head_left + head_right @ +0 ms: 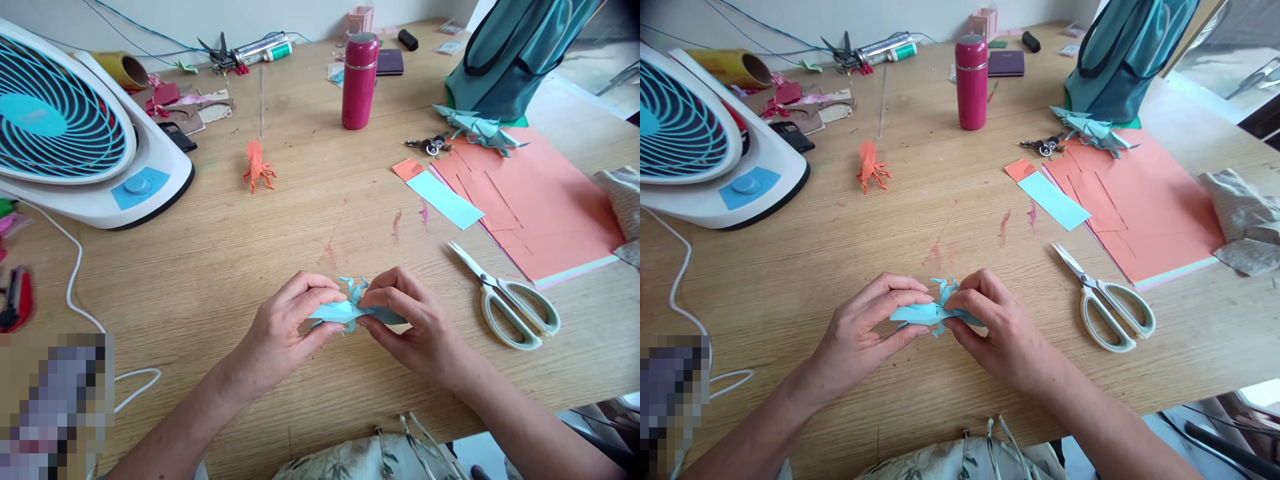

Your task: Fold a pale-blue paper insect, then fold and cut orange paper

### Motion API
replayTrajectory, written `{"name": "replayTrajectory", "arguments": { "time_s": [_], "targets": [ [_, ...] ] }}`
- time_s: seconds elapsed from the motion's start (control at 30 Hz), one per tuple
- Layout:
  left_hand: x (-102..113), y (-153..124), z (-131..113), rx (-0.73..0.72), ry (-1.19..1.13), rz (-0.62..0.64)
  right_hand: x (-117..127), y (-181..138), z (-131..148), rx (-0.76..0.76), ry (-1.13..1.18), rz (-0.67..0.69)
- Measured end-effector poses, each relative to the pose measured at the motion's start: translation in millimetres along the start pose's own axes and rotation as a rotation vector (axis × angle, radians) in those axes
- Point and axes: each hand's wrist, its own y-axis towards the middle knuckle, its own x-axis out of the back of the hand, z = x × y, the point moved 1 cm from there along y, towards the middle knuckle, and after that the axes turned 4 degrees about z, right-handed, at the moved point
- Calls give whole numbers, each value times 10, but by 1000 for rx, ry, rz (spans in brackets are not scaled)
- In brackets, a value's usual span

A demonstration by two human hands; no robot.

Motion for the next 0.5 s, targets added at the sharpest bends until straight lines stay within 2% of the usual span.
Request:
{"name": "replayTrajectory", "arguments": {
  "time_s": [0.27, 0.37, 0.5],
  "targets": [
    [-8, 14, -33, -25, 27, -17, 14, 13, 26, -29, 77, 9],
    [3, 1, -25, -44, 77, -34, 70, 21, 21, -75, 158, 25],
    [36, -14, -12, -84, 148, 3, 114, 34, -9, -176, 313, 72]
  ]
}}
